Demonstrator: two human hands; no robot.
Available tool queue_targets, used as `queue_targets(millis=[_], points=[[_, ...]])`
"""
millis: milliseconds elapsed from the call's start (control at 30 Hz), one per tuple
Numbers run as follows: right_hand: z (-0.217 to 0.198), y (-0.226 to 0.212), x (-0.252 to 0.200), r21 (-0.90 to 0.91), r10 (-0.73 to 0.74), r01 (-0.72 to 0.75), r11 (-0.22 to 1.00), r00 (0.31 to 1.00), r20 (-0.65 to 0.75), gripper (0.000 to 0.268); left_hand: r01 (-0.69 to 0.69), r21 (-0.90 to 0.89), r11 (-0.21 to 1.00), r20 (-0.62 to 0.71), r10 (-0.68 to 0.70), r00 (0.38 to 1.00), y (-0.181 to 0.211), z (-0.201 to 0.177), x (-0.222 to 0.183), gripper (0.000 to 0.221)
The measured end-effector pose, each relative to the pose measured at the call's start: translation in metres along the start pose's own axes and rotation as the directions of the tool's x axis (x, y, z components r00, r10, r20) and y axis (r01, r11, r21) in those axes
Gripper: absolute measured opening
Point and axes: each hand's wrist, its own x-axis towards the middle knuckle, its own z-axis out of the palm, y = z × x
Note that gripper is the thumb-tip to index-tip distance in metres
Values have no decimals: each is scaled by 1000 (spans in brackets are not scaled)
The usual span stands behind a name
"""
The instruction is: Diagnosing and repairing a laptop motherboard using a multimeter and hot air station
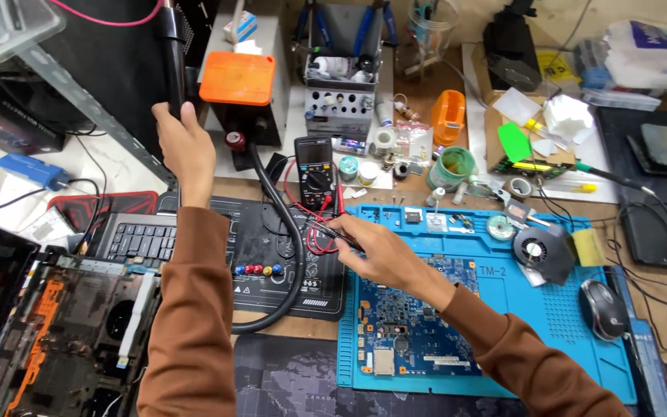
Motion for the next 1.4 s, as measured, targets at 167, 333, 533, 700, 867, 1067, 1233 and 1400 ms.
queue_targets(millis=[167, 333, 533, 700, 867, 1067, 1233, 1400], points=[[-3, 1, -8, 34, 20, -20, 999, 1000, 6, 26, 0, 16, 1000, 52, -1, 999, 33, -17, -19, 34], [-4, -6, -8, 3, 1, -1, 1000, 999, 46, 25, 39, 8, 999, 31, -40, 999, 25, -14, -20, 35], [-9, -19, -5, 25, 21, -23, 999, 997, 71, 27, 16, -45, 999, 52, -13, 999, 22, -21, -25, 33], [5, -7, -2, 14, -2, 1, 1000, 999, 53, 25, -18, -89, 996, 51, 23, 998, 21, -32, -31, 28], [11, -2, -5, -11, 20, -19, 1000, 995, 96, 27, 14, -135, 991, 182, 11, 983, 12, -48, -22, 23], [5, -9, -16, -46, 52, -50, 998, 997, 52, 26, 50, -175, 983, 231, -8, 973, 44, -92, -32, 20], [2, -2, -33, -60, -39, 35, 998, 997, -67, 25, 21, -233, 972, 238, 36, 971, 65, -121, -42, 16], [-12, -4, -47, 21, -109, 122, 992, 943, -314, 23, -153, -255, 955, 162, 198, 967, 65, -135, -49, 23]])
